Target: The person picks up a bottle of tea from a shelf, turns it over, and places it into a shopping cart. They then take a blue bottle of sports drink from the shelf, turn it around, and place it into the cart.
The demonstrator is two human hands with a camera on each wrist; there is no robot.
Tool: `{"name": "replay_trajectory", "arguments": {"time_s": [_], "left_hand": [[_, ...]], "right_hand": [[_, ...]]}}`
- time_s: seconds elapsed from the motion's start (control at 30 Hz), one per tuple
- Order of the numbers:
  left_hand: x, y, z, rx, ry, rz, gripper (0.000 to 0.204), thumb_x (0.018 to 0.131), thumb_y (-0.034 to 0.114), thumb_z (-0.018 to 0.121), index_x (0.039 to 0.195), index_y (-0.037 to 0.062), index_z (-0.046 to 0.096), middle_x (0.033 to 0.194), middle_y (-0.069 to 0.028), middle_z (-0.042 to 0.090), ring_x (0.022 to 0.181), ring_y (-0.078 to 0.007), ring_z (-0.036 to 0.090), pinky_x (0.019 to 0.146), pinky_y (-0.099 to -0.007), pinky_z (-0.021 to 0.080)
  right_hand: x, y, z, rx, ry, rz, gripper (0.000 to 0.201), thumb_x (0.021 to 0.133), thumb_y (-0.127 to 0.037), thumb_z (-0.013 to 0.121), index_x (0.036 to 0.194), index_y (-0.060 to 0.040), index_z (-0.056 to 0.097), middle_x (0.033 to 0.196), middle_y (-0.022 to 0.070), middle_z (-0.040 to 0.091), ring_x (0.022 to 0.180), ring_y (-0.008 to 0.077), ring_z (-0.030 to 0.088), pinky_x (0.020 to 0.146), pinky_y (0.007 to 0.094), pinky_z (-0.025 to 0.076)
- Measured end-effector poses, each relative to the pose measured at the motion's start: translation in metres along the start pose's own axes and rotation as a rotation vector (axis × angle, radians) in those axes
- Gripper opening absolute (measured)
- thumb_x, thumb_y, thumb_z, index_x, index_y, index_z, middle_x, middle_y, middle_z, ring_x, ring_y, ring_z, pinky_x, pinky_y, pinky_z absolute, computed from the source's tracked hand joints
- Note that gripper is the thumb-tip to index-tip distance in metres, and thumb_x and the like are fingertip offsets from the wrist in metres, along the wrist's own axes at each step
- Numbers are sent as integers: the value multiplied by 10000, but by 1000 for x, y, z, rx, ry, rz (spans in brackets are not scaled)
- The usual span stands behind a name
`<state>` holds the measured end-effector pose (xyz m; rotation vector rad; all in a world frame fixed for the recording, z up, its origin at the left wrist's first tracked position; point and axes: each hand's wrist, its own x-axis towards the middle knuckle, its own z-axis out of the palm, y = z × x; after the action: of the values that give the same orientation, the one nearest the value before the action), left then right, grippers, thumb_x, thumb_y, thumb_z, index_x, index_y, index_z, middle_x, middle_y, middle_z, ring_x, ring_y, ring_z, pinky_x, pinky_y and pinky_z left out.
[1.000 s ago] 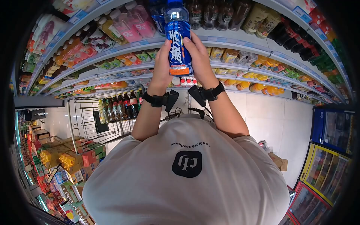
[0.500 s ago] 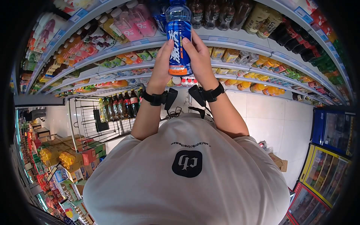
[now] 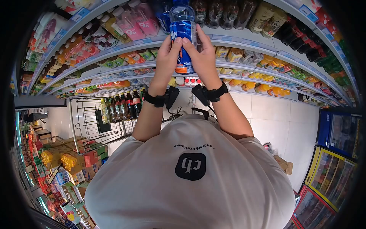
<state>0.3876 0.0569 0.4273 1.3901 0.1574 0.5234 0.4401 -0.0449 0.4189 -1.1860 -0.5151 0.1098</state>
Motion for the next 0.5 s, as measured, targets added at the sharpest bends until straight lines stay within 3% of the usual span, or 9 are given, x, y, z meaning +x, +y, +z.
{"name": "replay_trajectory", "arguments": {"time_s": [0.1,0.17,0.23,0.33,0.4,0.5], "left_hand": [[0,-7,2,31,28,3,273,978,282,551,1084,35,597,896,-19,636,762,-61,574,666,-208,463],[-3,-4,4,-3,46,34,281,984,289,538,1094,35,588,914,-19,634,775,-61,578,676,-211,472],[-9,10,3,-264,35,-112,323,999,320,500,1132,33,562,958,-26,631,810,-74,596,721,-230,494],[-8,4,-1,-287,14,-128,421,1011,385,445,1196,19,536,1026,-53,624,888,-102,606,785,-249,499],[-7,5,-2,-323,14,-142,443,1013,398,434,1215,15,530,1048,-61,619,911,-110,603,800,-251,495],[-4,1,-7,-340,-35,-182,475,1015,412,419,1240,7,518,1086,-73,612,948,-116,593,848,-252,476]], "right_hand": [[1,3,-4,-163,-24,-58,522,968,-170,560,1436,-24,382,1343,131,499,1174,139,508,987,272,417],[1,-7,-5,-74,-53,-8,509,973,-182,549,1431,-26,391,1348,130,491,1184,144,500,995,271,409],[1,-11,-6,16,-80,39,498,978,-194,538,1427,-29,399,1354,129,484,1195,149,492,1002,271,400],[1,-10,-3,20,-55,97,485,961,-250,564,1362,4,468,1208,104,528,1109,141,512,974,270,393],[-3,-19,0,269,-75,381,434,981,-267,526,1310,16,503,1155,77,581,1042,114,545,920,239,418],[-5,-23,2,258,-151,334,421,991,-287,504,1280,19,520,1091,53,619,962,90,574,854,222,444]]}}
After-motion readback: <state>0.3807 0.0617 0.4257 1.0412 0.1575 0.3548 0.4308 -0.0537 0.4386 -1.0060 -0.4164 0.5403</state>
